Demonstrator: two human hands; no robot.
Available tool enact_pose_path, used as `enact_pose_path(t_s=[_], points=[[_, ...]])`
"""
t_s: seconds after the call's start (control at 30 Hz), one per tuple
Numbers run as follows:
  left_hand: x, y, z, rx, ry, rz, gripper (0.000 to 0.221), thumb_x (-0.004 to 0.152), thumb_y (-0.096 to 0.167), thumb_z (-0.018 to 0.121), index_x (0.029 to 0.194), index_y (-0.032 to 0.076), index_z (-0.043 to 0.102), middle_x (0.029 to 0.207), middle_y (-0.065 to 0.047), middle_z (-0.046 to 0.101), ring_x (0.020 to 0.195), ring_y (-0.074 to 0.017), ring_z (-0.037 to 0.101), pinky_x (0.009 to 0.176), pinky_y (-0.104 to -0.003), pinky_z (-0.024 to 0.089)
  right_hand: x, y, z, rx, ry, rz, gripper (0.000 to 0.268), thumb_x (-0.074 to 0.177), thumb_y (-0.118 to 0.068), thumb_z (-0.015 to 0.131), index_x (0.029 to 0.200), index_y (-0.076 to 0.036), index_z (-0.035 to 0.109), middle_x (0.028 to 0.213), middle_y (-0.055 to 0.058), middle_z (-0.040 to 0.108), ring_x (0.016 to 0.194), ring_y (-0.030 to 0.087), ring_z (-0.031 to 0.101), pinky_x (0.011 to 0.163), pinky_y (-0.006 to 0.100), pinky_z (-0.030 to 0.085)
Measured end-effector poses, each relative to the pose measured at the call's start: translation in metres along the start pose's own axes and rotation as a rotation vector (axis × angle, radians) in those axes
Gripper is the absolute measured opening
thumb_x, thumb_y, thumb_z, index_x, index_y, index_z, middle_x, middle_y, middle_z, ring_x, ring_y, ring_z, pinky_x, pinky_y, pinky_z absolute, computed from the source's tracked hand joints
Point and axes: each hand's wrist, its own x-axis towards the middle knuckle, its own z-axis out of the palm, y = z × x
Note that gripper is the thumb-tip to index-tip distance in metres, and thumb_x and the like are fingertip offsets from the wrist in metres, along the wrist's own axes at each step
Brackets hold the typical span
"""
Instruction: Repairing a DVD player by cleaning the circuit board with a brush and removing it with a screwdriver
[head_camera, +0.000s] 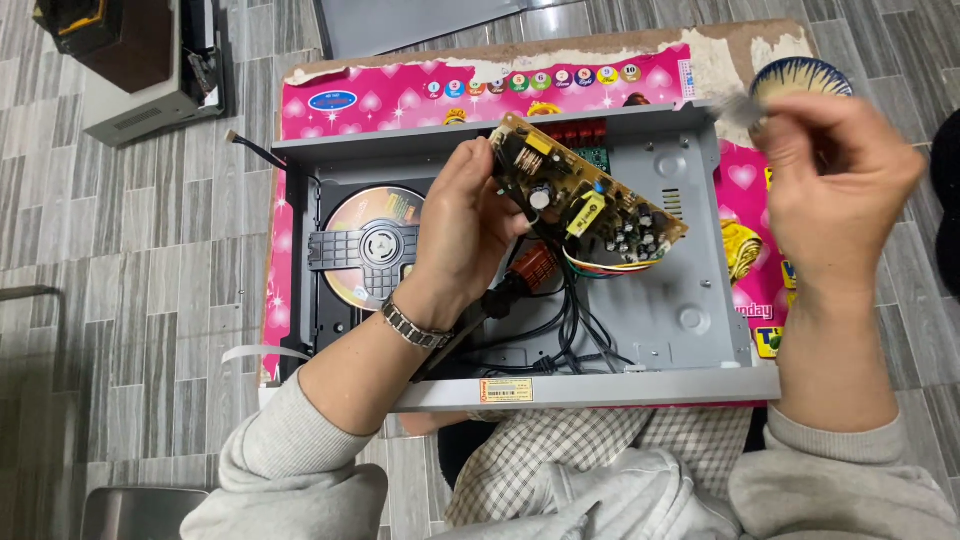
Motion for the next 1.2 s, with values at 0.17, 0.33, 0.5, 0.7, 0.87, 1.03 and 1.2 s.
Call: enact_pose_path(t_s=[0.17,0.33,0.5,0.7,0.87,1.03,1.2], points=[[0.001,0.002,0.000,0.031,-0.051,-0.005,0.017,0.105,0.023,0.049,0.104,0.007,0.054,0.091,-0.007,0.060,0.064,-0.0108,0.060,0.050,-0.021,0.049,0.003,0.002,-0.005,-0.034,0.032,-0.068,0.009,0.124,0.021,0.058,0.129,0.024,0.065,0.102,0.025,0.065,0.082,0.025,0.057,0.071,0.032,0.044],[0.003,0.002,0.002,0.104,-0.065,-0.017,0.023,0.105,0.026,0.049,0.110,0.005,0.056,0.094,-0.007,0.061,0.065,-0.0110,0.062,0.050,-0.020,0.048,0.013,0.001,0.004,0.158,-0.311,0.143,0.022,0.108,0.004,0.051,0.126,0.004,0.063,0.091,0.010,0.056,0.069,0.014,0.045,0.057,0.024,0.035],[0.006,0.000,0.001,0.078,-0.055,-0.010,0.021,0.104,0.027,0.050,0.102,0.007,0.056,0.079,0.001,0.049,0.062,-0.0093,0.057,0.050,-0.022,0.048,0.011,-0.017,0.007,0.296,-0.630,0.305,0.048,0.092,-0.004,0.052,0.138,-0.014,0.060,0.098,0.006,0.062,0.084,0.013,0.056,0.066,0.025,0.044],[0.006,0.003,-0.003,0.098,-0.069,-0.017,0.022,0.105,0.026,0.047,0.108,0.006,0.055,0.099,-0.009,0.057,0.069,-0.0172,0.062,0.051,-0.025,0.050,0.004,-0.031,0.011,0.163,-0.736,0.447,0.037,0.092,-0.009,0.060,0.127,-0.005,0.071,0.087,0.006,0.075,0.069,0.013,0.060,0.057,0.025,0.048],[0.011,0.007,-0.007,0.162,-0.161,-0.066,0.025,0.101,0.027,0.052,0.113,0.005,0.057,0.101,-0.013,0.063,0.084,-0.0206,0.063,0.065,-0.032,0.053,-0.005,-0.044,0.010,0.306,-0.749,0.454,0.038,0.084,0.000,0.067,0.121,0.005,0.069,0.103,0.013,0.078,0.083,0.017,0.069,0.073,0.027,0.054],[0.011,0.013,-0.014,0.199,-0.285,-0.059,0.017,0.099,0.019,0.058,0.107,0.003,0.057,0.089,-0.010,0.062,0.069,-0.0155,0.058,0.064,-0.030,0.052,-0.019,-0.055,0.008,0.144,-0.548,0.539,0.039,0.087,-0.002,0.069,0.125,0.004,0.066,0.095,0.015,0.072,0.079,0.017,0.063,0.067,0.027,0.048],[0.004,0.023,-0.014,0.244,-0.357,-0.028,0.010,0.098,0.014,0.059,0.098,0.004,0.055,0.085,-0.009,0.063,0.061,-0.0129,0.058,0.064,-0.032,0.056,-0.027,-0.079,0.007,-0.040,-0.402,0.513,0.031,0.091,-0.008,0.070,0.120,0.000,0.068,0.082,0.010,0.066,0.070,0.014,0.056,0.060,0.027,0.044]])
